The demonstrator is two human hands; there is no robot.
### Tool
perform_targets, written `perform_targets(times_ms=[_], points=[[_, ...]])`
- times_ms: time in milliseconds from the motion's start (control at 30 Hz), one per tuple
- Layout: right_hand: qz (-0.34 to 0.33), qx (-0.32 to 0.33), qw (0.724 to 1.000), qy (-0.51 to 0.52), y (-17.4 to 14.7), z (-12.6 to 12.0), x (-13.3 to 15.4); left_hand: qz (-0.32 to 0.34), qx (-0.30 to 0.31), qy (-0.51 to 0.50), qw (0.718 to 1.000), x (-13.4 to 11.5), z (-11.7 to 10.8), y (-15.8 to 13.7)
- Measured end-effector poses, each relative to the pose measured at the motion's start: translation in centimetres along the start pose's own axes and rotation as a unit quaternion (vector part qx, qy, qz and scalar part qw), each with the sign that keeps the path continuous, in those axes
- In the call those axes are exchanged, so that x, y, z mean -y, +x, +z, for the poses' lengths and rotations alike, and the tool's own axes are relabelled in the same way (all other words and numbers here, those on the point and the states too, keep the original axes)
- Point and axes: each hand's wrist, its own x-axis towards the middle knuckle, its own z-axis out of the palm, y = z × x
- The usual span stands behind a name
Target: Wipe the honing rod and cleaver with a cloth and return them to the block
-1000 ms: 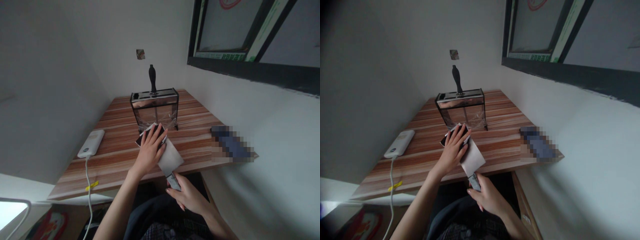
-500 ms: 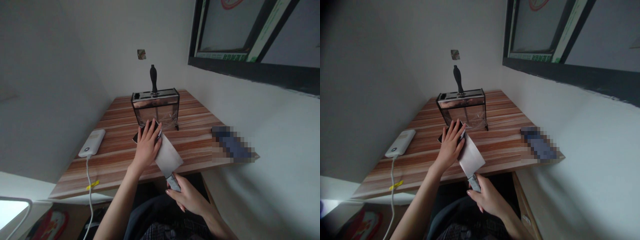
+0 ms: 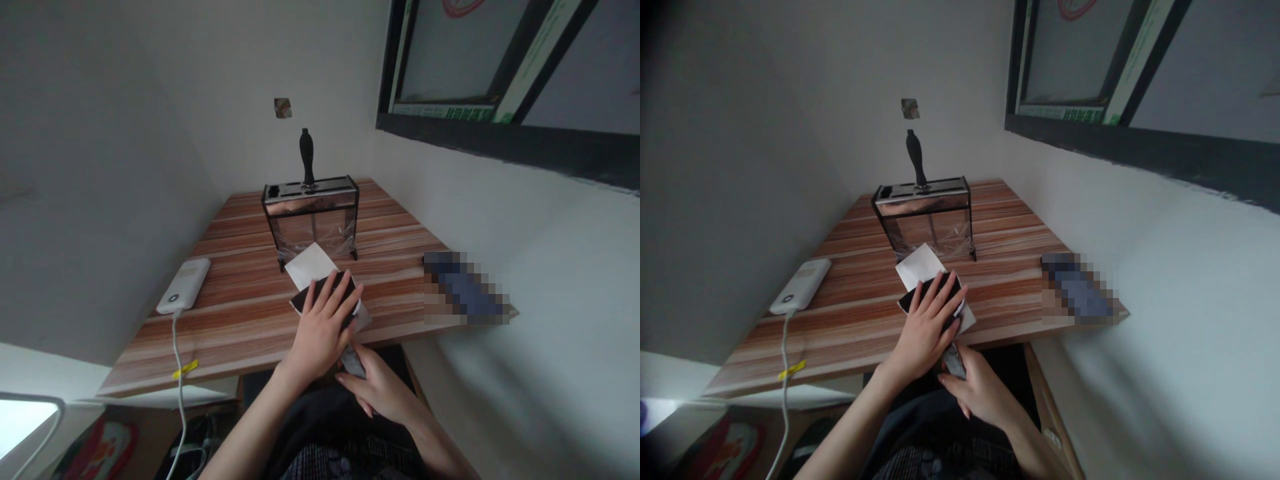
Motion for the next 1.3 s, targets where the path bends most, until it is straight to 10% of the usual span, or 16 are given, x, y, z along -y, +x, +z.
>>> perform_targets(times_ms=[733, 1300], points=[[-0.024, -0.013, 0.999, -0.037, 0.1, -0.2, 0.5, 0.082, 0.057, -0.028, 0.995, -2.1, -0.4, -1.5], [0.005, 0.01, 1.0, -0.026, -0.2, 0.0, 0.6, -0.034, -0.004, -0.03, 0.999, 2.8, -1.0, 1.4]])
